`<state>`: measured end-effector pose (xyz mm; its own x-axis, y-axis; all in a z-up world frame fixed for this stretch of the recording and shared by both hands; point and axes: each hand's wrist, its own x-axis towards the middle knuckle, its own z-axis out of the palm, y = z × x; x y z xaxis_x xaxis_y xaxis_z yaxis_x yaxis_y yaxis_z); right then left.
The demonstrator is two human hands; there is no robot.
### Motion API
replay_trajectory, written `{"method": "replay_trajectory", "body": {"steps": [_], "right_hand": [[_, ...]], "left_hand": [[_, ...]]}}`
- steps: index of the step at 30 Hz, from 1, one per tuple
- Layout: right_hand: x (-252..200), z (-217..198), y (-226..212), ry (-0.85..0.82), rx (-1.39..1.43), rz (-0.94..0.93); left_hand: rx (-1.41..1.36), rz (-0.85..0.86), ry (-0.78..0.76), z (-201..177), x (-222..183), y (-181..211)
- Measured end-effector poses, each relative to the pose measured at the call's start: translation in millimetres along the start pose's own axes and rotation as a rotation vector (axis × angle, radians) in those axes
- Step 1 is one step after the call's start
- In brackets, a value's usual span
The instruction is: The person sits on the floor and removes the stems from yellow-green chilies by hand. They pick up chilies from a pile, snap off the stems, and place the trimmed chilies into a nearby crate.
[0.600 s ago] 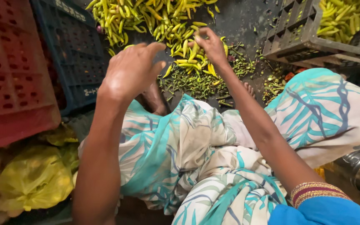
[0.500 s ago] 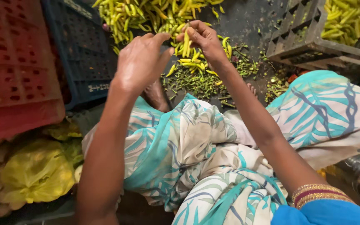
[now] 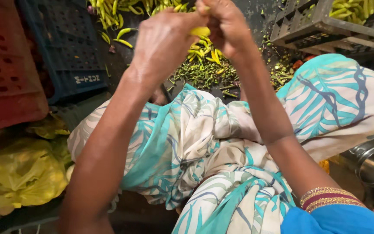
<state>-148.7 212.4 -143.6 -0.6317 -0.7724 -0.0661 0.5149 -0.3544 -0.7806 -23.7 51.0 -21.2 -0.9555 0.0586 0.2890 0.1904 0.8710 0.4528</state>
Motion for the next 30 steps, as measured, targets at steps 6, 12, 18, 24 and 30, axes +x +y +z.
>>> {"method": "replay_trajectory", "body": {"steps": [6, 12, 18, 24, 30], "right_hand": [[-3.1, -117.7, 25.0, -0.259, -1.167, 0.414], [-70.2, -202.5, 162.2, 0.173, -1.727, 0.669], [-79.1, -219.3, 213.8, 0.185, -1.884, 0.158], [-35.6, -195.6, 160.5, 0.393, -1.095, 0.129], [-19.0, -86.9, 62.4, 0.332, -0.387, 0.094]], "left_hand": [[-0.111, 0.001, 0.109, -8.8, -7.2, -13.9], [0.249, -0.288, 0.235, -7.1, -15.2, -27.5], [0.245, -0.301, 0.117, -1.5, -11.0, -31.7], [0.181, -0.269, 0.126, -0.2, -15.4, -36.1], [-0.156, -0.618, -0.171, 6.2, -10.8, -47.2]]}}
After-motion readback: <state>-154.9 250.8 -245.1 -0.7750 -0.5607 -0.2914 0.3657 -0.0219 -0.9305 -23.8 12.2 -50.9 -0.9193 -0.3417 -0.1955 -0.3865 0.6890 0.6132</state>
